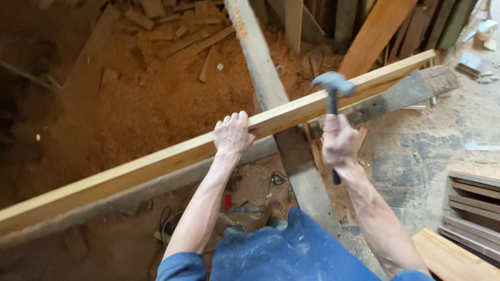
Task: The person hammers a long wooden plank onto a frame, then uses a corded drill to drive screws into the plank. The person repositions the plank and continues fastening it to the frame.
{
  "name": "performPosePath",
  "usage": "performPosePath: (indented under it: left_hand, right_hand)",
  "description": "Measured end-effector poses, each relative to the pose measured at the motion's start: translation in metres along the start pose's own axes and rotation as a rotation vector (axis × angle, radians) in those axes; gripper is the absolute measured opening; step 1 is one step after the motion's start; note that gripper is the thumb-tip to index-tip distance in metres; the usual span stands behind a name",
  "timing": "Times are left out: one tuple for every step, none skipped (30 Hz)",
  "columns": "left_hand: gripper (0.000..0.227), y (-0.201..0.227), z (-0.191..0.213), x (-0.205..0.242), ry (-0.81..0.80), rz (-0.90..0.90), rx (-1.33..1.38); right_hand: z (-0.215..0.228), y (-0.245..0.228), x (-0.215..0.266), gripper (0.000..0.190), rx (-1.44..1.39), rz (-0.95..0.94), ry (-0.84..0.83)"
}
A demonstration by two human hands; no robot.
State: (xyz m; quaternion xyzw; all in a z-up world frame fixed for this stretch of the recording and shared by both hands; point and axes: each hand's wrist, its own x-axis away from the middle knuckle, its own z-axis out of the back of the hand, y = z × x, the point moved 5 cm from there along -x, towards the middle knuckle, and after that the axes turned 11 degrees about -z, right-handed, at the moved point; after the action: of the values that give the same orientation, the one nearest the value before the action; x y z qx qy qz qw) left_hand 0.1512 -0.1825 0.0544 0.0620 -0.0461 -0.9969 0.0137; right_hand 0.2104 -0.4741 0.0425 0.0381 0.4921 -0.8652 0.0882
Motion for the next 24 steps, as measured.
performPosePath:
  left_hand:
    - [0.044, 0.004, -0.001, -0.007, -0.003, -0.012, 0.011]
    - [0.044, 0.009, -0.004, -0.008, -0.014, -0.016, 0.029]
    - [0.044, 0.016, -0.007, -0.012, -0.007, -0.032, 0.027]
    - [0.044, 0.024, -0.008, -0.018, 0.005, -0.046, 0.024]
    - [0.044, 0.032, -0.01, -0.023, 0.017, -0.06, 0.021]
    - [0.043, 0.039, -0.013, -0.028, 0.015, -0.066, 0.018]
    - [0.043, 0.047, -0.016, -0.033, 0.013, -0.071, 0.016]
    - [0.043, 0.051, -0.015, -0.041, 0.023, -0.071, 0.009]
    - [0.04, 0.055, -0.013, -0.046, 0.051, -0.073, 0.004]
    - [0.037, 0.056, -0.014, -0.044, 0.064, -0.075, -0.005]
    - [0.034, 0.056, -0.014, -0.042, 0.078, -0.077, -0.013]
    - [0.035, 0.056, -0.014, -0.043, 0.079, -0.068, 0.0]
    - [0.036, 0.055, -0.014, -0.044, 0.081, -0.059, 0.014]
    - [0.036, 0.055, -0.017, -0.041, 0.068, -0.057, 0.031]
    - [0.038, 0.054, -0.019, -0.04, 0.069, -0.053, 0.03]
    - [0.04, 0.054, -0.02, -0.041, 0.072, -0.053, 0.028]
    - [0.042, 0.053, -0.019, -0.041, 0.076, -0.054, 0.025]
    - [0.039, 0.053, -0.019, -0.04, 0.087, -0.065, 0.006]
    - [0.037, 0.054, -0.018, -0.039, 0.098, -0.077, -0.013]
    - [0.036, 0.053, -0.016, -0.04, 0.113, -0.085, -0.036]
    - [0.037, 0.051, -0.016, -0.043, 0.102, -0.074, -0.029]
    - [0.039, 0.051, -0.018, -0.042, 0.078, -0.063, -0.02]
    - [0.042, 0.05, -0.019, -0.041, 0.055, -0.052, -0.01]
    - [0.043, 0.051, -0.02, -0.041, 0.065, -0.05, -0.011]
  right_hand:
    - [0.003, 0.006, -0.007, 0.059, -0.095, -0.05, 0.02]
    - [0.005, 0.009, -0.006, 0.058, -0.056, -0.031, 0.031]
    - [-0.001, 0.01, -0.004, 0.057, -0.017, -0.013, 0.041]
    - [-0.006, 0.008, -0.004, 0.056, 0.022, 0.011, 0.05]
    - [-0.011, 0.004, -0.002, 0.054, 0.06, 0.035, 0.059]
    - [-0.015, 0.002, -0.002, 0.053, 0.099, 0.062, 0.071]
    - [-0.013, 0.001, -0.001, 0.052, 0.138, 0.089, 0.082]
    - [-0.009, 0.001, -0.008, 0.052, 0.138, 0.068, 0.075]
    - [0.001, 0.003, -0.014, 0.052, 0.138, 0.046, 0.068]
    - [0.008, 0.008, -0.015, 0.052, 0.133, 0.013, 0.054]
    - [0.019, 0.015, -0.017, 0.052, 0.003, -0.037, 0.07]
    - [0.031, 0.021, -0.024, 0.053, -0.123, -0.076, 0.084]
    - [0.036, 0.026, -0.033, 0.053, -0.25, -0.115, 0.096]
    - [0.04, 0.027, -0.032, 0.055, -0.251, -0.038, 0.164]
    - [0.04, 0.026, -0.031, 0.057, -0.252, 0.038, 0.232]
    - [0.038, 0.022, -0.031, 0.059, -0.252, 0.116, 0.305]
    - [0.03, 0.019, -0.03, 0.056, -0.119, 0.116, 0.246]
    - [0.024, 0.016, -0.03, 0.054, 0.017, 0.117, 0.187]
    - [0.021, 0.014, -0.03, 0.051, 0.152, 0.115, 0.127]
    - [0.023, 0.02, -0.035, 0.05, 0.17, -0.045, 0.085]
    - [0.031, 0.028, -0.041, 0.048, 0.186, -0.204, 0.04]
    - [0.04, 0.039, -0.042, 0.046, 0.203, -0.373, -0.014]
    - [0.052, 0.036, -0.048, 0.05, 0.08, -0.245, 0.077]
    - [0.067, 0.034, -0.054, 0.054, -0.039, -0.112, 0.165]
